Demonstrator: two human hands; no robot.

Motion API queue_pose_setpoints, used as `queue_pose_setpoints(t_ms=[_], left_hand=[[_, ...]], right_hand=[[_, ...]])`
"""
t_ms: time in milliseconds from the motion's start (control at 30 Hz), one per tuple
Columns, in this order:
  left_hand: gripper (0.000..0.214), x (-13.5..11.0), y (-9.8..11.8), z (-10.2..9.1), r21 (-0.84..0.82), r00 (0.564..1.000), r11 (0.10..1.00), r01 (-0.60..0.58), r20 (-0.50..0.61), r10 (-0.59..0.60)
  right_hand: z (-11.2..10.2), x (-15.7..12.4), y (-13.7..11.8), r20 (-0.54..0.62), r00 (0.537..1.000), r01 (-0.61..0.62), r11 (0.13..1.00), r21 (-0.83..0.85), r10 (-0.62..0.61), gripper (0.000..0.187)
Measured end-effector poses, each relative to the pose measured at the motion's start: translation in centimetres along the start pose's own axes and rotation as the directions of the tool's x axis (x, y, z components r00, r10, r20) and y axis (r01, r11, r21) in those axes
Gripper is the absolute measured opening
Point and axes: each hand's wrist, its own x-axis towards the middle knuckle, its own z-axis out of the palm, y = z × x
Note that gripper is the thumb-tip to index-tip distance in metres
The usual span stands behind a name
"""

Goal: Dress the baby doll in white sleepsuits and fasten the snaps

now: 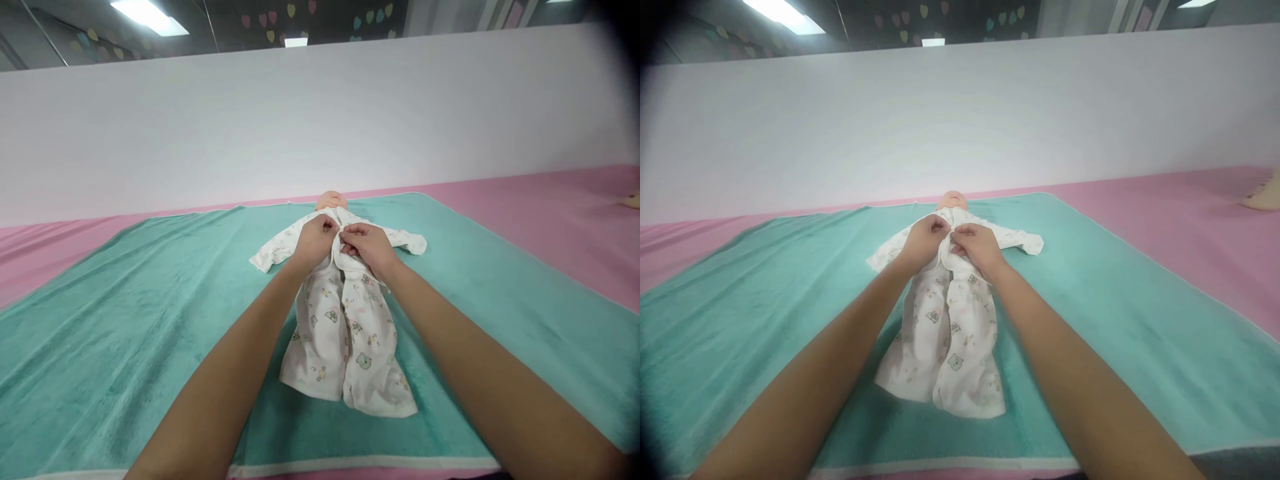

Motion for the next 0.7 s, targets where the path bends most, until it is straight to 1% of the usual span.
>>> queue_pose_setpoints(t_ms=[167, 267, 367, 433, 500, 600, 700], left_hand=[[0.007, 0.0, 0.2, 0.1, -0.015, 1.0, 0.999, 0.028, -0.001, -0.028], [0.007, -0.1, 0.3, 0.3, 0.006, 1.0, 1.0, -0.005, -0.018, 0.006], [0.009, -0.3, 0.4, 0.4, 0.164, 0.997, 0.984, -0.076, -0.021, 0.08], [0.011, -0.3, 0.4, 0.6, 0.299, 0.99, 0.945, -0.136, 0.0, 0.143], [0.012, -0.3, 0.4, 0.8, 0.398, 0.978, 0.896, -0.196, 0.018, 0.206], [0.016, -0.2, 0.3, 1.0, 0.481, 0.962, 0.839, -0.256, 0.04, 0.271], [0.023, -0.1, 0.4, 1.0, 0.544, 0.954, 0.787, -0.292, 0.111, 0.278]], right_hand=[[0.0, 0.2, 0.2, -0.006, 1.0, 0.009, 1.0, -0.001, -0.009, 0.014], [0.1, 0.1, 0.2, -0.021, 0.999, 0.032, 0.999, 0.003, -0.032, 0.015], [0.1, 0.1, 0.2, -0.017, 1.0, 0.025, 1.0, 0.005, -0.025, 0.015], [0.0, 0.1, 0.2, -0.013, 1.0, 0.013, 1.0, 0.007, -0.013, 0.015], [-0.1, 0.2, 0.2, -0.013, 1.0, 0.007, 1.0, 0.007, -0.007, 0.014], [-0.2, 0.2, 0.5, -0.019, 1.0, 0.014, 1.0, 0.003, -0.014, 0.011], [-0.2, 0.3, 0.7, -0.032, 0.999, 0.027, 1.0, -0.015, -0.027, 0.009]])
